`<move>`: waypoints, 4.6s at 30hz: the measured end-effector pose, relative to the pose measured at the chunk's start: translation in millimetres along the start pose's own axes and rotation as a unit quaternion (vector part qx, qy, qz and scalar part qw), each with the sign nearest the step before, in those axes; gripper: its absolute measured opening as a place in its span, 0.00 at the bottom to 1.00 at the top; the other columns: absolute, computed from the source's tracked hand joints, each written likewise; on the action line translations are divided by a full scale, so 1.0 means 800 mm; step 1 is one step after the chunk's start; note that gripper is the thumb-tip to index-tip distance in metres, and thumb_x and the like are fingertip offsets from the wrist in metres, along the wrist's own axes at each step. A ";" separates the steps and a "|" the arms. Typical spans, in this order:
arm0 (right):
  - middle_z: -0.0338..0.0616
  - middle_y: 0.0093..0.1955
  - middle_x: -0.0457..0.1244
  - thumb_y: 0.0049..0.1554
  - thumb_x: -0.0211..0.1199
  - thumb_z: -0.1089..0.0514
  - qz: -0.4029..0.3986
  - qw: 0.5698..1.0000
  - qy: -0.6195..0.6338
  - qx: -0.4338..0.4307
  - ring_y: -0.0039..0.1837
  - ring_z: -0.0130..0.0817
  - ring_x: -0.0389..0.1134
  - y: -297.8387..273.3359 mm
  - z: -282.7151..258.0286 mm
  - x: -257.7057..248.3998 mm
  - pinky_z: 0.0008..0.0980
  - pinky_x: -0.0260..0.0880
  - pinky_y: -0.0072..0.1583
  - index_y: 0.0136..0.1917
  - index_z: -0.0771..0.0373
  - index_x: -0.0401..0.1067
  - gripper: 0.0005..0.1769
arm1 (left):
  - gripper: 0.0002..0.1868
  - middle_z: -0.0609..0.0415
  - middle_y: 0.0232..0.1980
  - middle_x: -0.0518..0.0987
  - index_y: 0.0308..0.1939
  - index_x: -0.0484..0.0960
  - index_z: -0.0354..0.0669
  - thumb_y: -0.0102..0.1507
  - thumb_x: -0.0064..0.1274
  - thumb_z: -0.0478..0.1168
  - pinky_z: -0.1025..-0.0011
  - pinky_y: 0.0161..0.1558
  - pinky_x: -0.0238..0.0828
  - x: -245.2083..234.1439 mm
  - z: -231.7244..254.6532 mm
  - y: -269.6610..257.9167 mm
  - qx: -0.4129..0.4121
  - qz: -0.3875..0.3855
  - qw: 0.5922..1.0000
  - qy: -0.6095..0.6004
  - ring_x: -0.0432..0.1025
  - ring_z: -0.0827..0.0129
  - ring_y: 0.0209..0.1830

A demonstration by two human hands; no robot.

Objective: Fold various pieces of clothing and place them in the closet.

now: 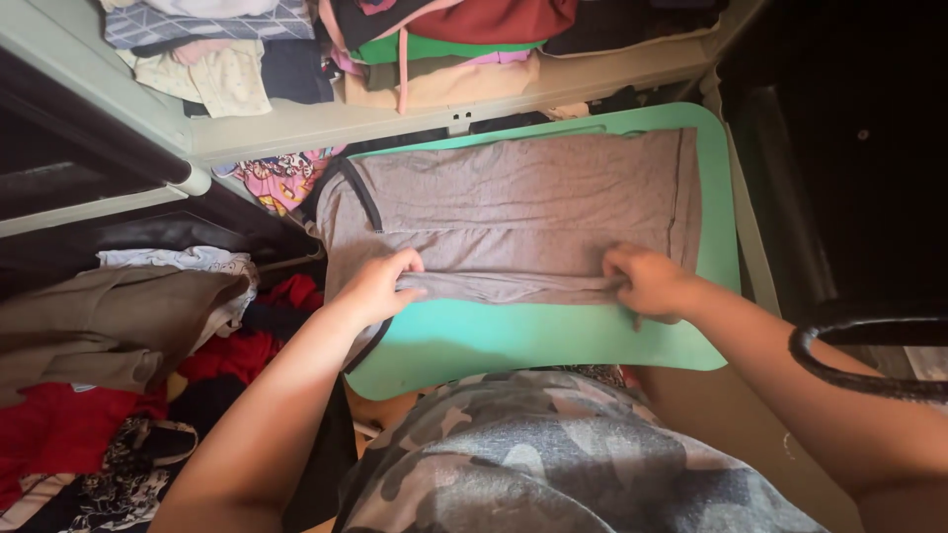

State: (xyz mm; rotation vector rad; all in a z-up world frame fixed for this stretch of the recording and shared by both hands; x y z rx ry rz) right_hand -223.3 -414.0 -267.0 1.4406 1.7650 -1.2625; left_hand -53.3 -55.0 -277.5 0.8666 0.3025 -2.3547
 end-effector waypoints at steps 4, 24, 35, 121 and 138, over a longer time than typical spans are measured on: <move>0.45 0.55 0.65 0.46 0.63 0.64 -0.042 0.995 -0.037 0.081 0.59 0.46 0.67 -0.009 0.021 -0.014 0.42 0.70 0.58 0.50 0.58 0.72 0.16 | 0.15 0.45 0.48 0.82 0.48 0.80 0.45 0.57 0.57 0.32 0.63 0.45 0.74 -0.013 -0.006 -0.007 -0.052 0.006 0.997 0.049 0.78 0.53 0.45; 0.46 0.46 0.69 0.62 0.66 0.52 0.296 0.904 0.253 0.174 0.47 0.36 0.68 0.030 0.148 -0.100 0.36 0.69 0.50 0.57 0.66 0.75 0.16 | 0.12 0.45 0.39 0.84 0.48 0.84 0.46 0.65 0.57 0.47 0.64 0.46 0.73 -0.083 -0.058 0.091 -0.174 0.091 0.980 0.040 0.78 0.57 0.40; 0.54 0.54 0.67 0.53 0.74 0.46 0.357 0.912 0.035 0.200 0.56 0.50 0.69 0.026 0.127 -0.105 0.45 0.71 0.58 0.61 0.66 0.72 0.29 | 0.07 0.42 0.47 0.80 0.42 0.82 0.44 0.67 0.57 0.43 0.50 0.46 0.71 -0.090 -0.036 0.101 -0.104 0.191 0.950 0.225 0.75 0.45 0.46; 0.54 0.66 0.63 0.60 0.62 0.50 0.193 0.923 0.178 0.282 0.61 0.51 0.68 0.008 0.033 -0.219 0.50 0.74 0.52 0.80 0.55 0.54 0.38 | 0.19 0.47 0.60 0.75 0.55 0.79 0.50 0.59 0.57 0.38 0.56 0.59 0.72 -0.019 -0.016 0.016 -0.118 0.260 0.957 -0.047 0.72 0.52 0.60; 0.54 0.70 0.68 0.67 0.50 0.54 0.041 0.895 0.383 -0.223 0.72 0.44 0.67 0.212 -0.281 0.042 0.41 0.64 0.74 0.78 0.65 0.65 0.28 | 0.27 0.54 0.64 0.75 0.71 0.67 0.49 0.68 0.52 0.47 0.55 0.60 0.72 -0.006 -0.016 0.046 -0.162 0.131 0.736 -0.644 0.71 0.63 0.64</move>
Point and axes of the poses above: each hand's wrist, its own y-axis towards the middle knuckle, its own x-axis out of the palm, z = x × y, the point moved 7 cm from there along y, towards the middle knuckle
